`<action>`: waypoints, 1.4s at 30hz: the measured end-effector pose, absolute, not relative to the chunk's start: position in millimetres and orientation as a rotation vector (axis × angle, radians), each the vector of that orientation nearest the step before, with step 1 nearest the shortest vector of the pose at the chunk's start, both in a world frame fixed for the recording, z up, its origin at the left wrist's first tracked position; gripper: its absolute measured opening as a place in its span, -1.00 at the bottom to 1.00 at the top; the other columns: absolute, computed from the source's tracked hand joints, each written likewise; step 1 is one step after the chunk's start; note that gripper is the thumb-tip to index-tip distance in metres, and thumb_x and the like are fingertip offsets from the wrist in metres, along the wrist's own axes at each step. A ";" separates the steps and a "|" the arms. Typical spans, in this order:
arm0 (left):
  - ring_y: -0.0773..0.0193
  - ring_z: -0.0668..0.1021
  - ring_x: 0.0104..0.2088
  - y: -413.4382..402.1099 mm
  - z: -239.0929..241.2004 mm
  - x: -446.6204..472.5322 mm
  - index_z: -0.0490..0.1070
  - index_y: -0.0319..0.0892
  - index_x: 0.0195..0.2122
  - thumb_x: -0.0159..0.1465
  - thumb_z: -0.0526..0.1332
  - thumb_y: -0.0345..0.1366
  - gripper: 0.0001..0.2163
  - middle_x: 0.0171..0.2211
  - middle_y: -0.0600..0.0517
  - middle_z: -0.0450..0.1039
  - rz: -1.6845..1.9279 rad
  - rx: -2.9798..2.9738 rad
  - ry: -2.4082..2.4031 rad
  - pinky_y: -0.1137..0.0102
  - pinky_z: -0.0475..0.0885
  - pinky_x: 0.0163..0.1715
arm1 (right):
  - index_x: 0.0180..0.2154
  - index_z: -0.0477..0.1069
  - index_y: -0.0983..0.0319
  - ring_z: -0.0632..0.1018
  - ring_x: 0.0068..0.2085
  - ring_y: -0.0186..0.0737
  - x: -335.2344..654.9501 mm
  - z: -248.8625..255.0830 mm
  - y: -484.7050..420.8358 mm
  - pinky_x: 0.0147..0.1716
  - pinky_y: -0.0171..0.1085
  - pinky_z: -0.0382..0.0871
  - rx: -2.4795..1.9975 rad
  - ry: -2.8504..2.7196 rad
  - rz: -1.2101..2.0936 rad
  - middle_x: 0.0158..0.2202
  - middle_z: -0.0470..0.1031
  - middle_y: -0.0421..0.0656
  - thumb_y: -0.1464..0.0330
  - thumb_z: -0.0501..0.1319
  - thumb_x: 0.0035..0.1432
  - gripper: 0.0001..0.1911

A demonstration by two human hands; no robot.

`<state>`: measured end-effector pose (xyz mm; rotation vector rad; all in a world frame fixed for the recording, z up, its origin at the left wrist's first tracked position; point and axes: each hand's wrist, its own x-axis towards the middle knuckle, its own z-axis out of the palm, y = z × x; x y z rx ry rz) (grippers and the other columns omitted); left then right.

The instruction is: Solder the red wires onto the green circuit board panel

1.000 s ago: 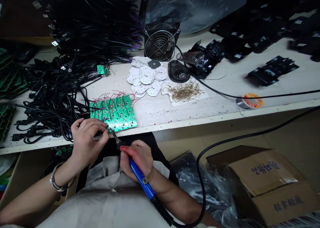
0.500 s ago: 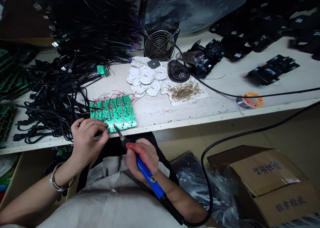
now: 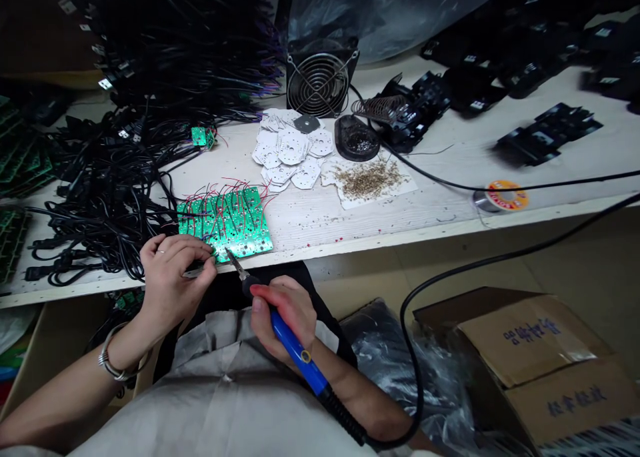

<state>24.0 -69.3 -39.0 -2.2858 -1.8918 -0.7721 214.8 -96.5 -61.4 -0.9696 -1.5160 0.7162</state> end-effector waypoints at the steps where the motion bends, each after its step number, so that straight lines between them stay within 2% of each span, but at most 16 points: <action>1: 0.19 0.59 -0.26 -69.3 -39.0 23.8 0.38 -0.11 -0.49 0.20 0.24 -0.40 -0.87 -0.41 0.11 0.58 -0.773 -2.286 -1.898 0.12 0.15 0.04 | -0.13 0.42 0.17 0.53 -0.54 -0.32 215.0 -61.3 -96.9 -0.54 -0.30 0.49 -0.973 -1.522 0.714 -0.40 0.55 -0.19 0.56 0.13 0.17 -0.73; 10: 0.20 0.59 -0.24 -70.4 -37.1 21.5 0.42 -0.10 -0.44 0.23 0.24 -0.39 -0.90 -0.40 0.12 0.59 -0.804 -2.318 -1.881 0.11 0.12 0.08 | -0.13 0.42 0.18 0.51 -0.57 -0.37 215.6 -64.4 -98.3 -0.58 -0.33 0.46 -0.994 -1.511 0.741 -0.37 0.55 -0.19 0.54 0.13 0.20 -0.76; 15: 0.19 0.57 -0.19 -71.5 -34.6 17.9 0.45 -0.08 -0.38 0.28 0.20 -0.34 -0.91 -0.29 0.07 0.59 -0.805 -2.381 -1.913 0.09 0.10 0.09 | -0.15 0.43 0.17 0.52 -0.57 -0.35 215.9 -66.6 -100.5 -0.56 -0.32 0.49 -1.005 -1.465 0.713 -0.39 0.55 -0.20 0.53 0.14 0.19 -0.77; 26: 0.11 0.54 -0.07 -68.7 -37.6 12.1 0.42 -0.10 -0.45 0.20 0.25 -0.37 -0.91 -0.20 0.03 0.57 -0.742 -2.464 -1.794 0.00 0.07 0.15 | -0.14 0.41 0.15 0.53 -0.54 -0.28 213.2 -60.4 -94.2 -0.48 -0.28 0.53 -0.919 -1.608 0.578 -0.54 0.54 -0.28 0.59 0.11 0.10 -0.67; 32: 0.09 0.53 -0.05 -68.6 -37.7 13.1 0.42 -0.11 -0.46 0.18 0.26 -0.39 -0.91 -0.20 0.04 0.56 -0.715 -2.462 -1.761 -0.02 0.06 0.15 | -0.14 0.40 0.18 0.53 -0.54 -0.31 206.9 -67.3 -95.7 -0.48 -0.30 0.53 -0.886 -1.585 0.531 -0.52 0.56 -0.25 0.58 0.12 0.13 -0.71; 42: 0.10 0.54 -0.07 -68.1 -37.7 15.7 0.41 -0.12 -0.50 0.17 0.25 -0.40 -0.89 -0.22 0.04 0.57 -0.727 -2.439 -1.800 -0.04 0.06 0.15 | -0.10 0.42 0.18 0.53 -0.57 -0.29 205.0 -70.9 -95.7 -0.52 -0.28 0.52 -0.865 -1.596 0.504 -0.53 0.57 -0.25 0.56 0.13 0.12 -0.68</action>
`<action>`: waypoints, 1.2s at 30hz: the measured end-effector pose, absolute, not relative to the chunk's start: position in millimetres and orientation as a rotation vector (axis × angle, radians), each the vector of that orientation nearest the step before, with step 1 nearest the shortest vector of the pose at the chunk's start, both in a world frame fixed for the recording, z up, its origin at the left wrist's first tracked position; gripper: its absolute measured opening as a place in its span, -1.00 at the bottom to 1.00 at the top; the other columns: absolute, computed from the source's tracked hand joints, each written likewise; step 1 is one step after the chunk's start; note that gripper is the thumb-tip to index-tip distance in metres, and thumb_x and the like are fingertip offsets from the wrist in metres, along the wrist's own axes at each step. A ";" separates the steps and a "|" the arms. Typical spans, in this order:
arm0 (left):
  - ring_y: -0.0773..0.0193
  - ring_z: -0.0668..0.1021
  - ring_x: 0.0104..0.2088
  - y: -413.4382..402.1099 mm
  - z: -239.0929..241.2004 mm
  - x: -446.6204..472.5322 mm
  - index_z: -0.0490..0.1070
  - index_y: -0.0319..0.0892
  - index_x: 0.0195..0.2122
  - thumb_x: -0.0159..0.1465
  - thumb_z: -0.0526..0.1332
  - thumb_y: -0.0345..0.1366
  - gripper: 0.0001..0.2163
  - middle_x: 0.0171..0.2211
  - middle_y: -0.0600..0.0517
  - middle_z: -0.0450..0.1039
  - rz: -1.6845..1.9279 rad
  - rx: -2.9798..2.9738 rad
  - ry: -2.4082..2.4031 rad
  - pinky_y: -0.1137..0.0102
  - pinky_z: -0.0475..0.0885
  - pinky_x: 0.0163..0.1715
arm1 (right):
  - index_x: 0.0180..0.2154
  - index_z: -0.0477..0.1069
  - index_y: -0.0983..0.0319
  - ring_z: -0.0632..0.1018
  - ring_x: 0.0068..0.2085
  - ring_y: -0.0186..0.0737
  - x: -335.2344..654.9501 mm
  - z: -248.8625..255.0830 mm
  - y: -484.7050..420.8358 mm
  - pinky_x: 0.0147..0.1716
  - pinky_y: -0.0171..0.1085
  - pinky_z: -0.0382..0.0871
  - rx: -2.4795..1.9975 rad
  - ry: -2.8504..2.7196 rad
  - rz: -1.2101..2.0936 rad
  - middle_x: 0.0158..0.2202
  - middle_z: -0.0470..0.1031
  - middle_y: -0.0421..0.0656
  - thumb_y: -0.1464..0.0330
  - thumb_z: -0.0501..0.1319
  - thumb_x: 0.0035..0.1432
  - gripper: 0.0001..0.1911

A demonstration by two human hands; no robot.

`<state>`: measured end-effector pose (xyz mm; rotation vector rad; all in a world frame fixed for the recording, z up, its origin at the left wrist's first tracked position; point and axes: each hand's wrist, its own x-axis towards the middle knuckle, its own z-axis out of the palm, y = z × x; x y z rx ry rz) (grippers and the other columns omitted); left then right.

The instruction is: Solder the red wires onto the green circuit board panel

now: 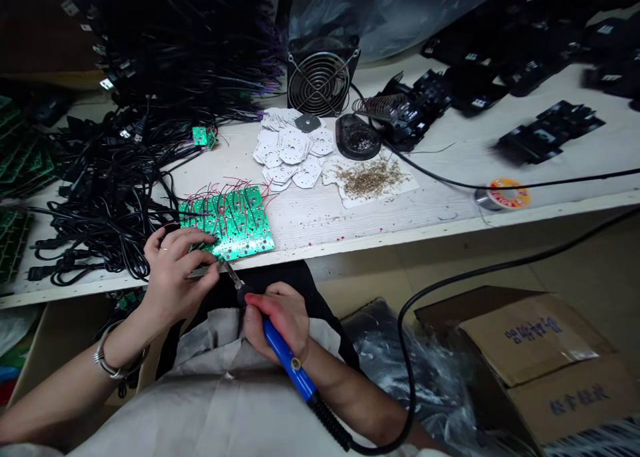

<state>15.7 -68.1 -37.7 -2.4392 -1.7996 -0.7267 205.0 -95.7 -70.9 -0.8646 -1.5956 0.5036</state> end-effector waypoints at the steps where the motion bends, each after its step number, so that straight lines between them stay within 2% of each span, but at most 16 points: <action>1: 0.10 0.54 -0.07 -68.1 -37.6 15.5 0.41 -0.12 -0.49 0.18 0.25 -0.40 -0.89 -0.22 0.04 0.57 -0.721 -2.442 -1.789 -0.03 0.06 0.15 | -0.11 0.41 0.18 0.52 -0.58 -0.29 205.0 -71.2 -95.8 -0.53 -0.28 0.52 -0.863 -1.598 0.502 -0.53 0.56 -0.25 0.57 0.13 0.12 -0.68; 17: 0.12 0.55 -0.09 -69.0 -38.2 15.5 0.40 -0.11 -0.46 0.20 0.25 -0.40 -0.90 -0.25 0.06 0.58 -0.708 -2.454 -1.774 0.00 0.06 0.13 | -0.11 0.41 0.21 0.51 -0.54 -0.30 204.9 -73.5 -100.1 -0.48 -0.30 0.51 -0.877 -1.551 0.553 -0.54 0.53 -0.24 0.57 0.13 0.13 -0.70; 23: 0.13 0.55 -0.10 -69.1 -37.9 15.8 0.41 -0.13 -0.47 0.20 0.24 -0.39 -0.89 -0.27 0.06 0.58 -0.737 -2.452 -1.783 0.01 0.04 0.15 | -0.05 0.42 0.16 0.54 -0.51 -0.29 213.0 -85.4 -102.5 -0.46 -0.24 0.53 -0.928 -1.383 0.723 -0.40 0.55 -0.20 0.51 0.15 0.20 -0.71; 28: 0.16 0.56 -0.13 -69.6 -37.4 17.2 0.42 -0.14 -0.48 0.21 0.23 -0.38 -0.88 -0.30 0.07 0.58 -0.742 -2.439 -1.785 0.03 0.04 0.16 | 0.00 0.40 0.13 0.55 -0.49 -0.29 214.6 -95.7 -94.0 -0.37 -0.15 0.54 -0.895 -1.300 0.694 -0.38 0.54 -0.22 0.43 0.15 0.25 -0.72; 36: 0.14 0.57 -0.14 -69.8 -37.0 15.2 0.41 -0.13 -0.47 0.22 0.24 -0.38 -0.89 -0.31 0.07 0.58 -0.728 -2.457 -1.789 0.01 0.03 0.15 | -0.01 0.39 0.12 0.52 -0.52 -0.35 211.4 -99.3 -83.7 -0.48 -0.25 0.47 -0.868 -1.197 0.672 -0.34 0.50 -0.22 0.39 0.08 0.30 -0.74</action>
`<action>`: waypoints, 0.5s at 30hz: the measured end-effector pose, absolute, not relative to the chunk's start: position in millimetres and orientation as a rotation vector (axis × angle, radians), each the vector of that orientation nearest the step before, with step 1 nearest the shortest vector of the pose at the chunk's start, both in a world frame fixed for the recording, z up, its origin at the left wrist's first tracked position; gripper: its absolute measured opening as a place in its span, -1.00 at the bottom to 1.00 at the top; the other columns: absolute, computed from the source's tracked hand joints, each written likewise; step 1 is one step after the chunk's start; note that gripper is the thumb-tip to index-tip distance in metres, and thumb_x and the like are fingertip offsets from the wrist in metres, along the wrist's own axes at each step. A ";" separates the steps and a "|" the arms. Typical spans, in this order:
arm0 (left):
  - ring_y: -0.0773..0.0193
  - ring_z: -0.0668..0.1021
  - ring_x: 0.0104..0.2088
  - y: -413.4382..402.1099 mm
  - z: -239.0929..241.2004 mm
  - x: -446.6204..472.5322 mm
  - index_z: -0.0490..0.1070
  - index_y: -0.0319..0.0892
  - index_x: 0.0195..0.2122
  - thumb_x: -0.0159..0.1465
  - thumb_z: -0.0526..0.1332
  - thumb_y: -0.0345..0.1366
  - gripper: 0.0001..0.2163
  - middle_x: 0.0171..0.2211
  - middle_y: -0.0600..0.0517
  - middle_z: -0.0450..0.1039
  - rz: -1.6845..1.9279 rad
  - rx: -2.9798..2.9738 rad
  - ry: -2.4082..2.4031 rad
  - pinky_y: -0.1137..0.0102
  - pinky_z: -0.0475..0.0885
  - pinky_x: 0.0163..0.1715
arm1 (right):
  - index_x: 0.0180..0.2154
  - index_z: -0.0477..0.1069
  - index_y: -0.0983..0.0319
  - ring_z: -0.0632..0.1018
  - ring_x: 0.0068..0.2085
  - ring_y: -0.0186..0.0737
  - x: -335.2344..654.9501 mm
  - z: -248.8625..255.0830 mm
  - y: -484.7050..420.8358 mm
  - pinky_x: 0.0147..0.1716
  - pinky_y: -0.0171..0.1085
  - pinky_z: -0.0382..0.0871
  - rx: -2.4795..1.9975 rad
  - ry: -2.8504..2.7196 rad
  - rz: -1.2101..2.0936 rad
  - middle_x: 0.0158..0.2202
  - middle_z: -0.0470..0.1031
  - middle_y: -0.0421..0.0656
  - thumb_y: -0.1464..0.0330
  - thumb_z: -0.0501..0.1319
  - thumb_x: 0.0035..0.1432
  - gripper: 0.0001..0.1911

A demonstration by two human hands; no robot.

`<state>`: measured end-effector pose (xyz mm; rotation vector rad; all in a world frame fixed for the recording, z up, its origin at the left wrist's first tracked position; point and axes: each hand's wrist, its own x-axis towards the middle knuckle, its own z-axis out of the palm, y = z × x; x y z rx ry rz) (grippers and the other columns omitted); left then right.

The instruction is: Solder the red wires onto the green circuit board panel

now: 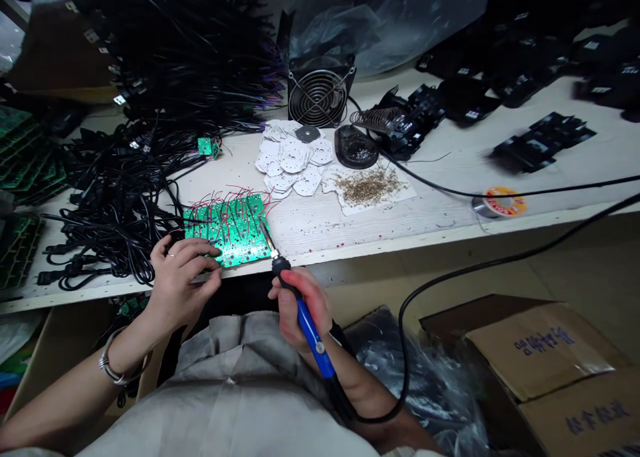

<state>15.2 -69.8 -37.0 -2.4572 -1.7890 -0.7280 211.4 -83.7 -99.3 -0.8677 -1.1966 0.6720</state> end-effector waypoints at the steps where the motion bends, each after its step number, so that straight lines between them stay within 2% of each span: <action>1: 0.14 0.57 -0.14 -69.8 -36.9 15.0 0.41 -0.13 -0.46 0.22 0.24 -0.38 -0.89 -0.31 0.07 0.58 -0.727 -2.458 -1.789 0.01 0.03 0.15 | -0.01 0.38 0.12 0.52 -0.52 -0.36 211.2 -100.4 -83.7 -0.48 -0.25 0.47 -0.874 -1.195 0.666 -0.34 0.50 -0.22 0.39 0.07 0.30 -0.74; 11: 0.16 0.57 -0.15 -69.1 -35.9 16.6 0.42 -0.12 -0.46 0.21 0.24 -0.38 -0.89 -0.31 0.09 0.58 -0.709 -2.450 -1.831 0.03 0.02 0.16 | -0.01 0.35 0.11 0.54 -0.54 -0.40 215.6 -95.4 -77.1 -0.45 -0.26 0.49 -0.904 -1.186 0.677 -0.28 0.45 -0.23 0.33 0.10 0.32 -0.77; 15: 0.16 0.57 -0.13 -69.6 -36.1 16.1 0.41 -0.12 -0.46 0.22 0.23 -0.38 -0.90 -0.31 0.09 0.58 -0.710 -2.458 -1.843 0.03 0.01 0.16 | -0.03 0.34 0.11 0.53 -0.55 -0.43 217.2 -94.0 -71.1 -0.49 -0.31 0.47 -0.962 -1.172 0.666 -0.28 0.44 -0.25 0.40 0.14 0.29 -0.79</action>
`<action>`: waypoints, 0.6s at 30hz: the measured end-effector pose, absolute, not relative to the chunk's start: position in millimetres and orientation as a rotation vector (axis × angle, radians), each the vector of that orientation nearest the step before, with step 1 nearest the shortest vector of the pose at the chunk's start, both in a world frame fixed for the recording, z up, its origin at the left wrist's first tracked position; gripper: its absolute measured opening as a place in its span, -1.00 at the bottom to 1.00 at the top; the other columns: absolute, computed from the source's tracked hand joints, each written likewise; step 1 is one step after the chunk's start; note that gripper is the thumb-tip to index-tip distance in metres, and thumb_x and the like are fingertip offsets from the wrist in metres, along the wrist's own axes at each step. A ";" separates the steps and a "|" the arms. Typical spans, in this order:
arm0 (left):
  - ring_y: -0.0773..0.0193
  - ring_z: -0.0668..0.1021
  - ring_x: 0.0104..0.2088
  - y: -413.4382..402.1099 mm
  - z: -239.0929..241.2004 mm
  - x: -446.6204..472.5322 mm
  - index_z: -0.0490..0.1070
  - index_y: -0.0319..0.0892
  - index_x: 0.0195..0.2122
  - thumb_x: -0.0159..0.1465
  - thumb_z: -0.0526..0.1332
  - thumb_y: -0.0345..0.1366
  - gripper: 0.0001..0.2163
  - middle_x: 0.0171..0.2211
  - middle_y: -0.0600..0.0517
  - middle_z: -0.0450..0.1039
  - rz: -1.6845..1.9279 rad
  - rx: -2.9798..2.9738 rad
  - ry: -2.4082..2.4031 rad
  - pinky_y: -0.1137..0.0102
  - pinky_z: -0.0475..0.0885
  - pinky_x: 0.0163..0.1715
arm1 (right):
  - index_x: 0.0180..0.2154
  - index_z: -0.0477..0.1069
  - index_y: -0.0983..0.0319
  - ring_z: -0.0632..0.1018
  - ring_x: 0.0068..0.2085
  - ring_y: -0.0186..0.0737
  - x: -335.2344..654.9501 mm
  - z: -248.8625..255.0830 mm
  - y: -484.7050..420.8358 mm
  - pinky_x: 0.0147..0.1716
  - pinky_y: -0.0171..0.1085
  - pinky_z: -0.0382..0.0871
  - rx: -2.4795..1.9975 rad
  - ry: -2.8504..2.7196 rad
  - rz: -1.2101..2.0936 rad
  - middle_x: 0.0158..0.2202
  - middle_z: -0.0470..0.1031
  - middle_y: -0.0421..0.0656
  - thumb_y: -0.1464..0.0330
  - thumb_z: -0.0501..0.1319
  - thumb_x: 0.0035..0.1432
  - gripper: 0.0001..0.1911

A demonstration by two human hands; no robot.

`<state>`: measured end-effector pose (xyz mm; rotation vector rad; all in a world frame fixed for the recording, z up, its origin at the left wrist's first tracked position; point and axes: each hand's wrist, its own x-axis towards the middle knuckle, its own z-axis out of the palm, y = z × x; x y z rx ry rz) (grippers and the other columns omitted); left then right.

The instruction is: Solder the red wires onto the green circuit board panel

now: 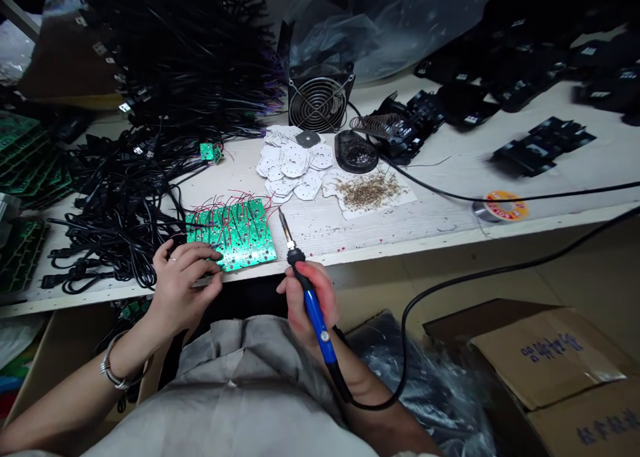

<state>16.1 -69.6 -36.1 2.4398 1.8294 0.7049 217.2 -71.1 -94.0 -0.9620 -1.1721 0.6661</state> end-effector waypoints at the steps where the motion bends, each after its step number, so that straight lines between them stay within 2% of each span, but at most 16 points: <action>1: 0.15 0.57 -0.13 -69.6 -35.9 15.8 0.41 -0.12 -0.45 0.22 0.23 -0.38 -0.90 -0.31 0.09 0.58 0.706 2.436 1.826 0.03 0.01 0.16 | -0.04 0.34 0.11 0.53 -0.55 -0.44 218.1 -94.6 -69.0 -0.48 -0.31 0.47 -0.977 -1.172 0.659 -0.28 0.43 -0.26 0.41 0.14 0.28 -0.78; 6: 0.15 0.56 -0.14 -69.6 -33.4 15.9 0.40 -0.12 -0.44 0.23 0.22 -0.39 -0.90 -0.30 0.09 0.57 0.718 2.424 1.809 0.02 0.02 0.15 | -0.06 0.35 0.12 0.54 -0.56 -0.43 221.7 -99.6 -51.9 -0.38 -0.25 0.48 -0.995 -1.144 0.604 -0.31 0.44 -0.27 0.42 0.14 0.27 -0.79; 13: 0.20 0.55 -0.18 -72.2 -36.2 18.3 0.39 -0.09 -0.42 0.21 0.14 -0.44 -0.88 -0.32 0.11 0.54 0.792 2.361 1.796 0.03 0.03 0.13 | -0.11 0.40 0.17 0.52 -0.58 -0.42 206.3 -105.6 -24.7 -0.48 -0.31 0.49 -1.006 -1.039 0.643 -0.36 0.46 -0.24 0.42 0.15 0.25 -0.83; 16: 0.19 0.56 -0.18 -66.8 -24.3 7.6 0.40 -0.09 -0.38 0.20 0.15 -0.43 -0.90 -0.26 0.06 0.54 0.696 2.511 1.709 0.06 0.16 0.08 | -0.12 0.41 0.18 0.51 -0.59 -0.43 201.6 -115.4 -20.4 -0.51 -0.33 0.49 -0.943 -1.017 0.613 -0.33 0.47 -0.22 0.42 0.16 0.24 -0.84; 18: 0.20 0.56 -0.18 -54.8 -6.8 -5.3 0.41 -0.11 -0.35 0.22 0.17 -0.39 -0.94 -0.23 0.02 0.54 0.650 2.603 1.636 0.16 0.31 -0.03 | -0.12 0.42 0.18 0.52 -0.58 -0.40 201.9 -123.4 -20.2 -0.49 -0.30 0.50 -0.944 -1.011 0.599 -0.35 0.47 -0.22 0.41 0.17 0.24 -0.84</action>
